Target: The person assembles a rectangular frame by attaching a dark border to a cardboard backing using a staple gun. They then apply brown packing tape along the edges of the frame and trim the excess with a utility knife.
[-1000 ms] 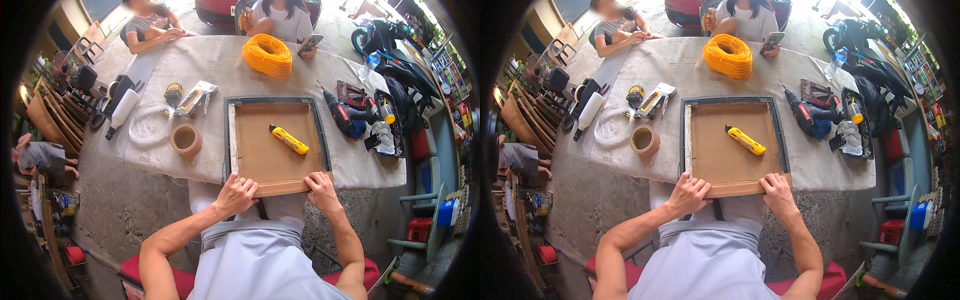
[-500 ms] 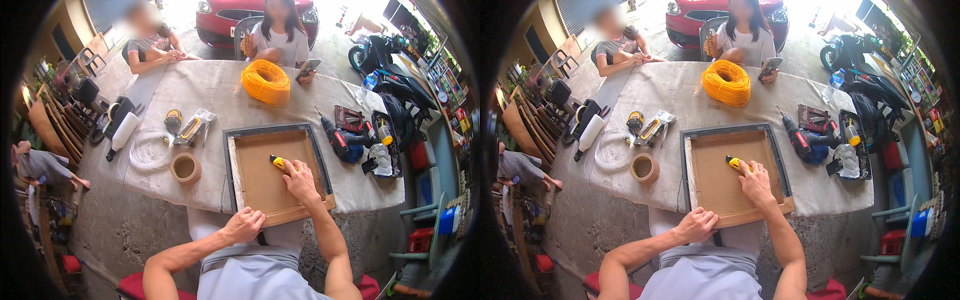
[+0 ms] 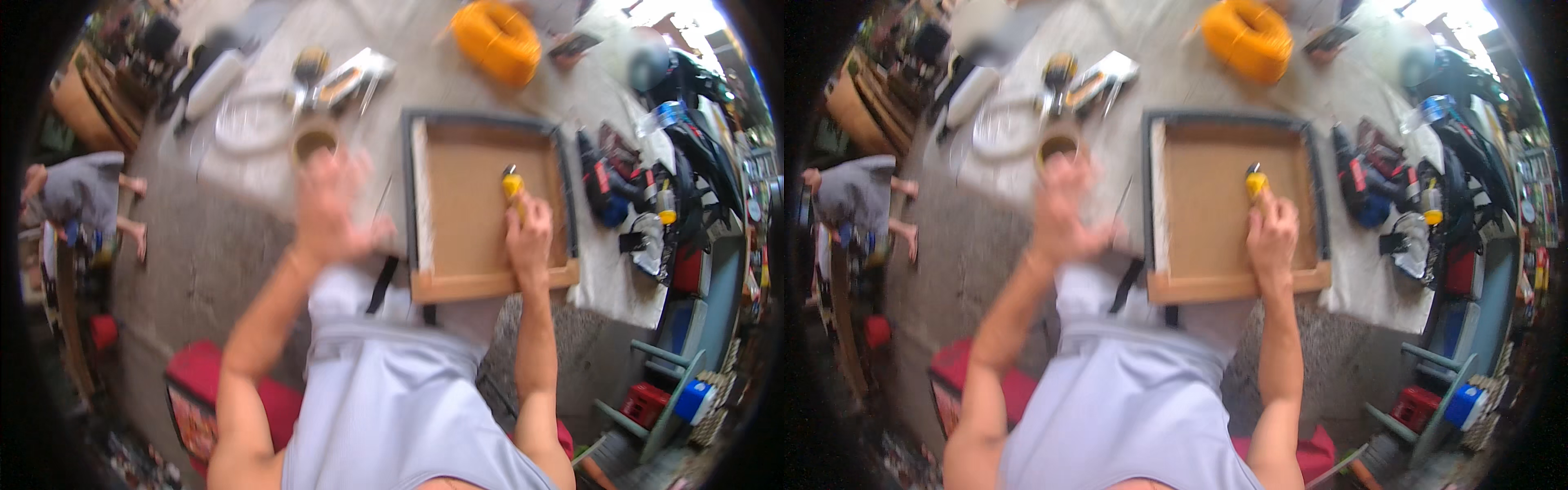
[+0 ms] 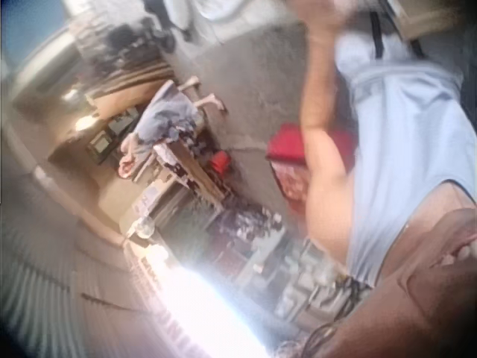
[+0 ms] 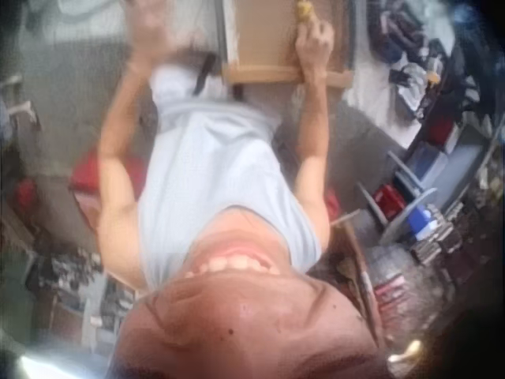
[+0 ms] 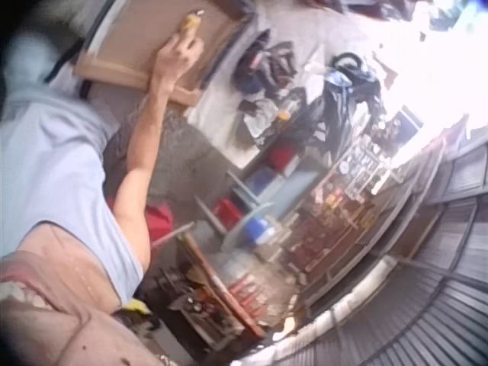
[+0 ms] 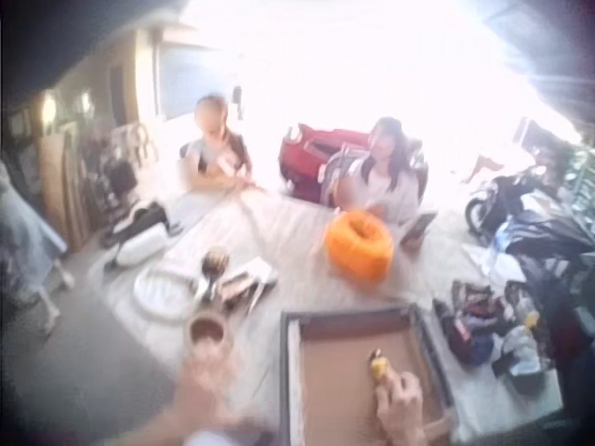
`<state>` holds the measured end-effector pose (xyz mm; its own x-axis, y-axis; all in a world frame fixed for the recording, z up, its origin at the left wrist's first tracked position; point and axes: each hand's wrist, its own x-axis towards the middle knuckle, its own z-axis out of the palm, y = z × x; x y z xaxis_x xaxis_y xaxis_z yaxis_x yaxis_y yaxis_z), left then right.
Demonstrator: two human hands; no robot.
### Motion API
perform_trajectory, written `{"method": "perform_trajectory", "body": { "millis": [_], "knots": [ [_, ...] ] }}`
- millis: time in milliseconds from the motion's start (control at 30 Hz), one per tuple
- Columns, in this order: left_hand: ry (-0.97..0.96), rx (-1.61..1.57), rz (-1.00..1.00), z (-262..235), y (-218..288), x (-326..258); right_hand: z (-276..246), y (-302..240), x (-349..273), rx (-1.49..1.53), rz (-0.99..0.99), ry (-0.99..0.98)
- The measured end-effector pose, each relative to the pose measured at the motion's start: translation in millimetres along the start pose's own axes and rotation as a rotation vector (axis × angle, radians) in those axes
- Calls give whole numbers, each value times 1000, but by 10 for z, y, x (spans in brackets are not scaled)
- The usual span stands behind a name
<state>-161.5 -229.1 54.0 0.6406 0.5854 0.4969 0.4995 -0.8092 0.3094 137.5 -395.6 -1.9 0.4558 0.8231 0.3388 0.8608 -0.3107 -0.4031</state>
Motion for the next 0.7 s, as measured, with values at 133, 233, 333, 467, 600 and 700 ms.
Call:
{"method": "perform_trajectory", "body": {
  "millis": [133, 233, 333, 467, 600, 700],
  "knots": [
    [-240, 344, -297, -192, -740, 141, -174, -483, -38, -53, -55, 84],
    [-277, 416, -335, -24, -814, 309, -213, -798, -154, 140, -101, 17],
    [-609, 108, -308, -11, -1085, 554, -167, -1158, -172, 351, -100, -77],
    [-353, -157, -193, -240, -1083, 644, -5, -1579, -110, 621, -71, -229],
    [-168, -1204, -380, -611, -646, 184, -52, -2253, 50, 710, -142, -230],
    [-196, -1483, -413, -650, -165, 68, 6, -2208, -6, 847, -317, -102]
  ]
}}
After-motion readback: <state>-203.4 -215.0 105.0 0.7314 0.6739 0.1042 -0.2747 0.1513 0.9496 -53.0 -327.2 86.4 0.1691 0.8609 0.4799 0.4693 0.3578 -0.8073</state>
